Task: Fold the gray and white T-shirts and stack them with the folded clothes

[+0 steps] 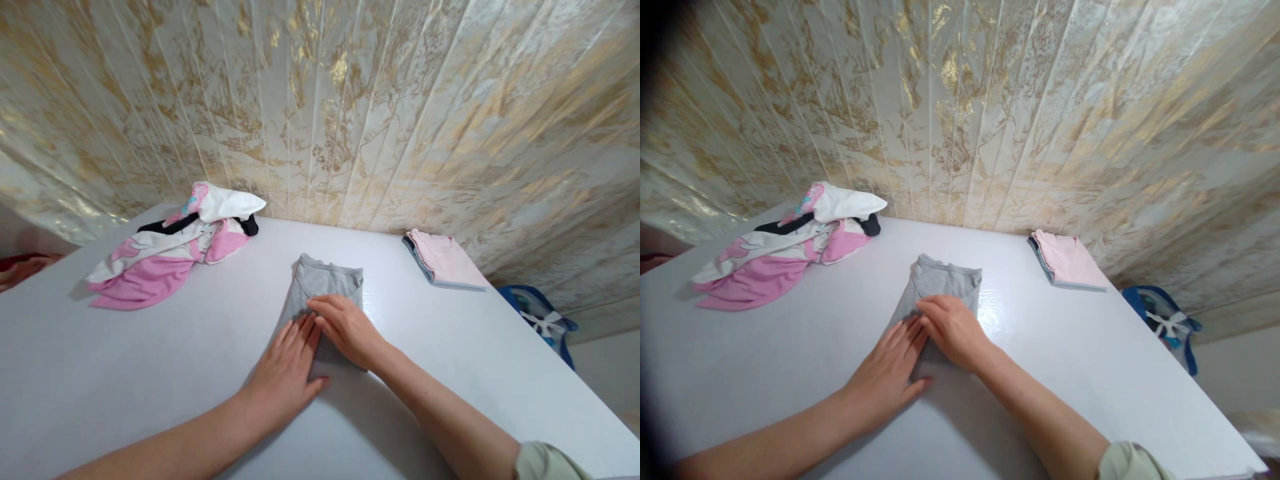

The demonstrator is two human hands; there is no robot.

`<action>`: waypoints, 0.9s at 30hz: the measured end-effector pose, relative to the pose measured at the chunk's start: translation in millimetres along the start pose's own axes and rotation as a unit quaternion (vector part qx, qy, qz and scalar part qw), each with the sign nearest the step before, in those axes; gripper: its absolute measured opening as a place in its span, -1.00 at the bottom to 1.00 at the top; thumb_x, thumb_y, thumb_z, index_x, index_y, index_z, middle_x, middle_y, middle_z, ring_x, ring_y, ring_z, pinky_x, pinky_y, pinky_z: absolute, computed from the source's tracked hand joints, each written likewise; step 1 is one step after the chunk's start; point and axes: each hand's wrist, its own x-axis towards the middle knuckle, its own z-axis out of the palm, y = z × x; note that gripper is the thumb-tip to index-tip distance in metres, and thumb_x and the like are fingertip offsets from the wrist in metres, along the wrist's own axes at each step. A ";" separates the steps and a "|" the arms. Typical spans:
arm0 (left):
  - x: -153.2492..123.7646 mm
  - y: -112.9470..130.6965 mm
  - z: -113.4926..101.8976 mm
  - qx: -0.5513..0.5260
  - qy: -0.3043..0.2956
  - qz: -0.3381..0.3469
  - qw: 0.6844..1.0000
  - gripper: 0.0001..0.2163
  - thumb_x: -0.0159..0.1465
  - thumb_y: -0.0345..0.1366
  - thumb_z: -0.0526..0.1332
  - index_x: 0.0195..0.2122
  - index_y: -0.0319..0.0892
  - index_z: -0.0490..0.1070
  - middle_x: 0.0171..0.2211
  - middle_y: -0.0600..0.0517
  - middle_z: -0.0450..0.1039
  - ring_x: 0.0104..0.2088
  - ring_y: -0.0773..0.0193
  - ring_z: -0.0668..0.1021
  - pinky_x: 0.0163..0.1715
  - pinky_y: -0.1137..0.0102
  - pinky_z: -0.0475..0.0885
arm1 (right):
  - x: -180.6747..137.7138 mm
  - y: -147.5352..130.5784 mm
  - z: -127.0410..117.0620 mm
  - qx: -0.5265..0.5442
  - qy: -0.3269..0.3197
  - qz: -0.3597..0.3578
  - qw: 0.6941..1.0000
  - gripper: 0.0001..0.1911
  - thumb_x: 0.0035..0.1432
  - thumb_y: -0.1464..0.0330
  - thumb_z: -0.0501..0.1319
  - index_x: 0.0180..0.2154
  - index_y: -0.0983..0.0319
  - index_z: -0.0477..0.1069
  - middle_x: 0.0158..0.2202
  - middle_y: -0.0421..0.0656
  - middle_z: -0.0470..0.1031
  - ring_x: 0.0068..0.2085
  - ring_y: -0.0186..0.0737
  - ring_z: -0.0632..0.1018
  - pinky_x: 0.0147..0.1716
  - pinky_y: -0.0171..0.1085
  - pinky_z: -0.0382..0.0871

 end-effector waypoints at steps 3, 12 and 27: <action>-1.9 -0.2 2.1 0.005 -0.017 -0.002 1.000 -0.31 0.24 0.14 0.10 0.24 -0.28 0.20 0.30 -0.27 0.14 0.31 -0.06 0.19 0.29 0.05 0.05 | -4.7 -5.1 10.5 -0.006 -0.066 -0.020 0.998 -0.46 0.36 0.15 0.00 0.28 0.23 0.15 0.27 -0.03 0.26 0.28 -0.12 0.25 0.25 -0.06 0.11; -1.3 -1.5 -8.1 -0.008 -0.071 -0.007 0.997 -0.34 0.21 0.08 0.20 0.28 -0.09 0.17 0.37 -0.18 -0.02 0.34 -0.09 0.10 0.28 0.01 0.03 | -4.5 18.3 13.3 -0.079 -0.051 0.024 0.995 -0.45 0.37 0.13 -0.04 0.31 0.15 0.09 0.33 -0.11 0.15 0.34 -0.15 0.14 0.30 0.02 -0.07; 16.7 25.8 -4.8 -0.027 -0.080 0.112 0.990 -0.29 0.28 0.10 0.09 0.36 -0.14 -0.03 0.38 -0.12 -0.04 0.36 -0.01 0.06 0.30 0.02 -0.09 | -27.5 73.1 -4.8 -0.106 0.107 0.149 0.977 -0.75 0.19 0.43 0.18 -0.07 0.17 0.43 0.01 -0.06 0.46 0.05 -0.10 0.44 0.06 -0.09 0.28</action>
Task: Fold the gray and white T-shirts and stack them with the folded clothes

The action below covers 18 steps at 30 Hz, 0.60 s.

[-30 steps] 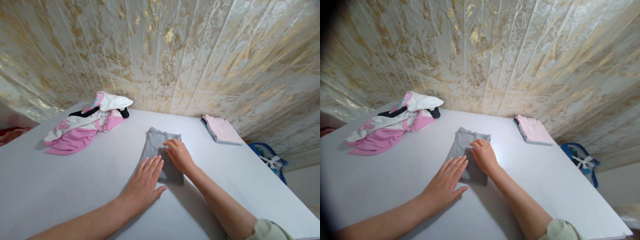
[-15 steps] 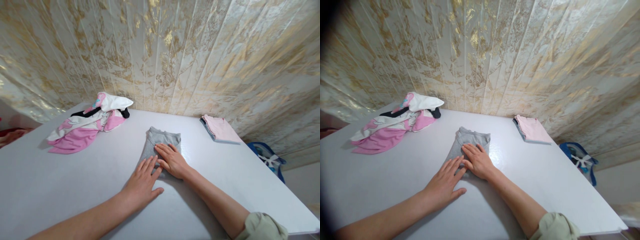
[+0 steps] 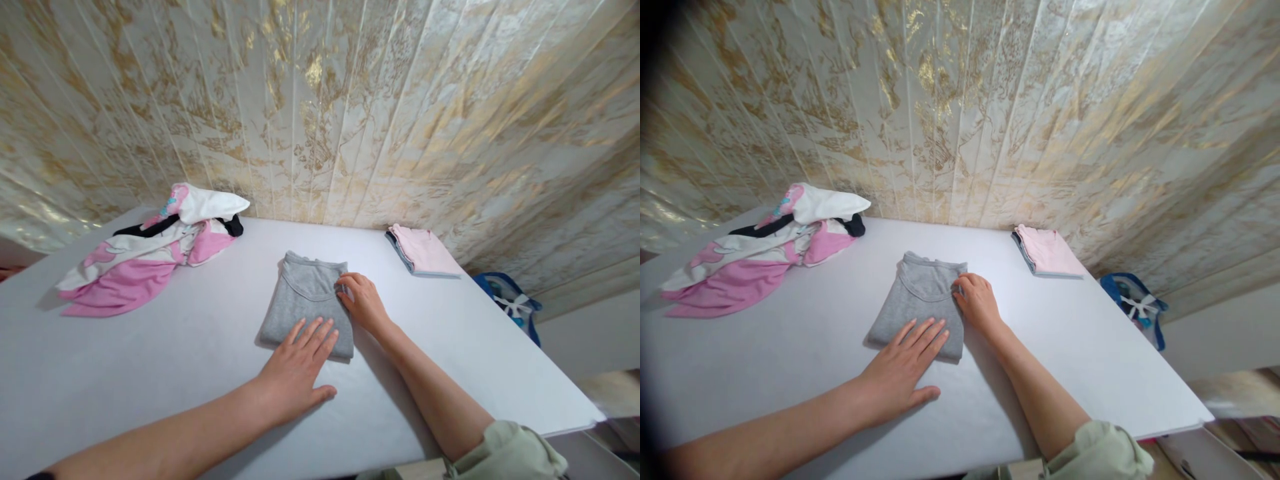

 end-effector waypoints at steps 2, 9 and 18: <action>-2.2 -1.9 3.8 0.003 -0.001 -0.002 1.000 -0.28 0.27 0.07 0.12 0.36 -0.12 -0.06 0.39 -0.10 -0.07 0.36 -0.02 0.04 0.31 0.01 -0.11 | -0.2 0.5 -0.8 -0.014 0.043 0.036 0.998 -0.70 0.20 0.44 0.17 -0.02 0.21 0.40 0.01 -0.02 0.44 0.03 -0.07 0.44 0.03 -0.09 0.30; -5.8 -3.3 5.7 -0.003 0.018 0.005 1.000 -0.27 0.26 0.06 0.15 0.37 -0.06 -0.09 0.39 -0.05 -0.07 0.36 0.02 0.06 0.32 0.04 -0.11 | -11.7 0.4 -8.9 -0.018 0.036 0.038 0.998 -0.79 0.26 0.43 0.08 -0.17 0.18 0.47 -0.16 -0.09 0.50 -0.11 -0.13 0.48 -0.05 -0.16 0.32; -5.8 -3.1 8.0 -0.007 0.020 0.003 1.000 -0.27 0.24 0.03 0.19 0.36 -0.05 -0.05 0.39 -0.06 -0.06 0.36 0.00 0.05 0.31 0.03 -0.11 | -14.5 0.6 7.5 -0.048 0.006 0.050 0.998 -0.62 0.31 0.38 0.02 0.12 0.21 0.35 0.15 -0.02 0.38 0.12 -0.09 0.40 0.09 -0.09 0.29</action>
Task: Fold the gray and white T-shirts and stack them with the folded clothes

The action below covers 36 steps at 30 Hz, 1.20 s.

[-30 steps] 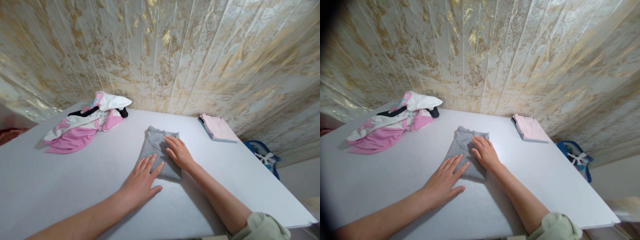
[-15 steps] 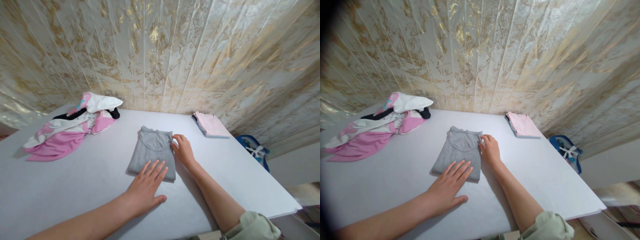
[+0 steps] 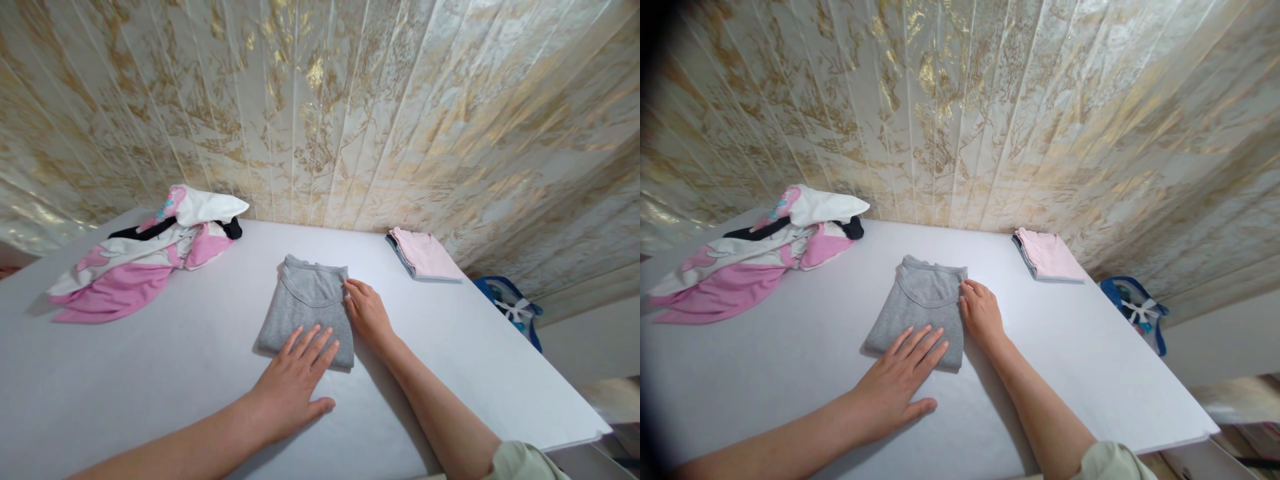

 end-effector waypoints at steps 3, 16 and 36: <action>0.2 0.6 -3.8 -0.010 -0.015 -0.003 1.000 -0.27 0.24 0.01 0.20 0.36 -0.06 -0.06 0.39 -0.08 -0.08 0.36 -0.02 0.04 0.31 0.00 -0.09 | 1.9 -0.5 1.2 -0.014 -0.040 0.004 0.999 -0.58 0.33 0.29 0.03 0.17 0.22 0.29 0.21 -0.02 0.32 0.20 -0.05 0.34 0.15 -0.03 0.23; 0.6 2.9 -9.9 -0.023 -0.023 -0.010 0.999 -0.28 0.23 0.01 0.21 0.35 -0.07 -0.02 0.39 -0.09 -0.05 0.36 -0.02 0.04 0.31 0.01 -0.11 | 6.4 -11.7 -0.8 -0.009 -0.035 0.018 0.999 -0.52 0.35 0.25 0.00 0.20 0.32 0.26 0.26 0.06 0.25 0.28 0.02 0.22 0.22 0.05 0.12; -5.7 -4.5 -20.8 -0.052 -0.008 -0.032 0.998 -0.33 0.29 0.09 0.09 0.35 -0.10 -0.01 0.35 -0.07 0.07 0.33 0.02 0.13 0.31 0.06 -0.04 | 34.0 -50.1 10.8 0.035 -0.159 -0.178 0.970 -0.47 0.34 0.24 0.04 0.31 0.13 0.10 0.32 -0.10 0.18 0.32 -0.16 0.18 0.28 0.03 0.03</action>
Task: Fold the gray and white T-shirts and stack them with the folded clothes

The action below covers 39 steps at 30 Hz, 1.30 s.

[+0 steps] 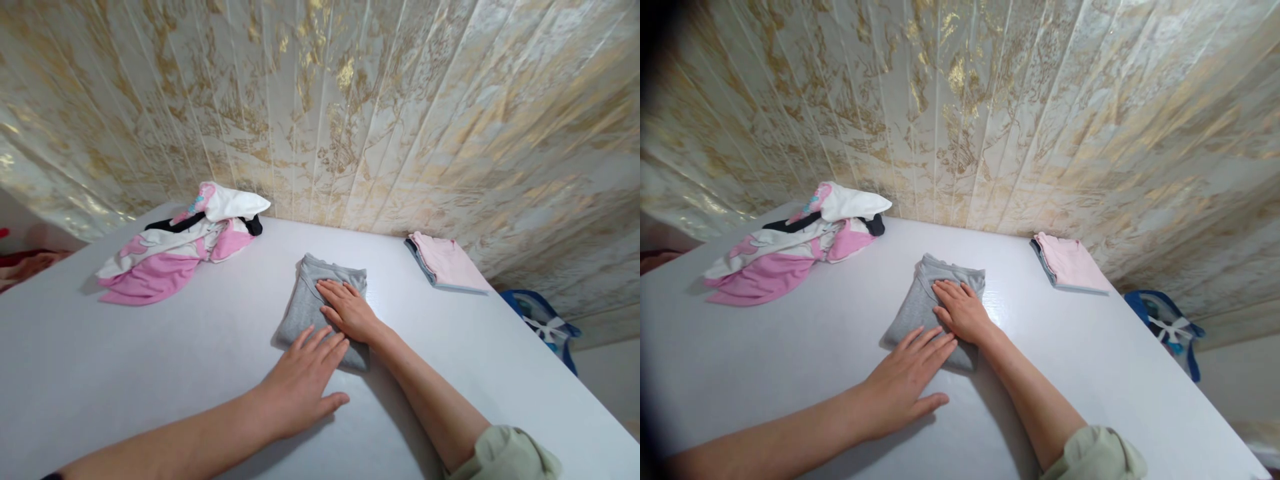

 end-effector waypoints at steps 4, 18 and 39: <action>-12.2 -15.1 -9.9 0.040 -0.002 -0.094 0.995 -0.30 0.29 0.06 0.08 0.34 -0.26 0.01 0.36 -0.20 -0.02 0.35 0.01 0.10 0.30 0.06 -0.02 | -0.6 -2.0 0.7 0.002 0.001 -0.001 1.000 -0.47 0.35 0.22 0.02 0.31 0.14 0.10 0.32 -0.09 0.17 0.32 -0.15 0.19 0.27 0.04 0.05; -16.5 -59.7 -40.3 -0.097 0.083 -0.253 0.959 -0.78 0.34 -0.21 0.03 -0.08 -0.15 0.35 -0.17 -0.04 0.48 -0.14 0.16 0.51 -0.11 0.28 0.38 | 9.5 -39.1 -15.3 0.030 -0.010 -0.055 0.998 -0.49 0.34 0.30 0.02 0.29 0.14 0.14 0.30 -0.12 0.20 0.31 -0.13 0.20 0.27 0.01 0.05; 3.3 -58.5 -35.8 0.054 0.141 -0.176 0.973 -0.73 0.37 -0.24 0.03 0.05 -0.16 0.28 0.01 -0.10 0.41 0.01 0.11 0.46 0.00 0.21 0.34 | 1.6 -23.1 -26.9 0.049 0.049 -0.007 0.998 -0.49 0.37 0.30 -0.04 0.29 0.29 0.12 0.32 0.01 0.15 0.31 -0.12 0.20 0.25 -0.04 0.11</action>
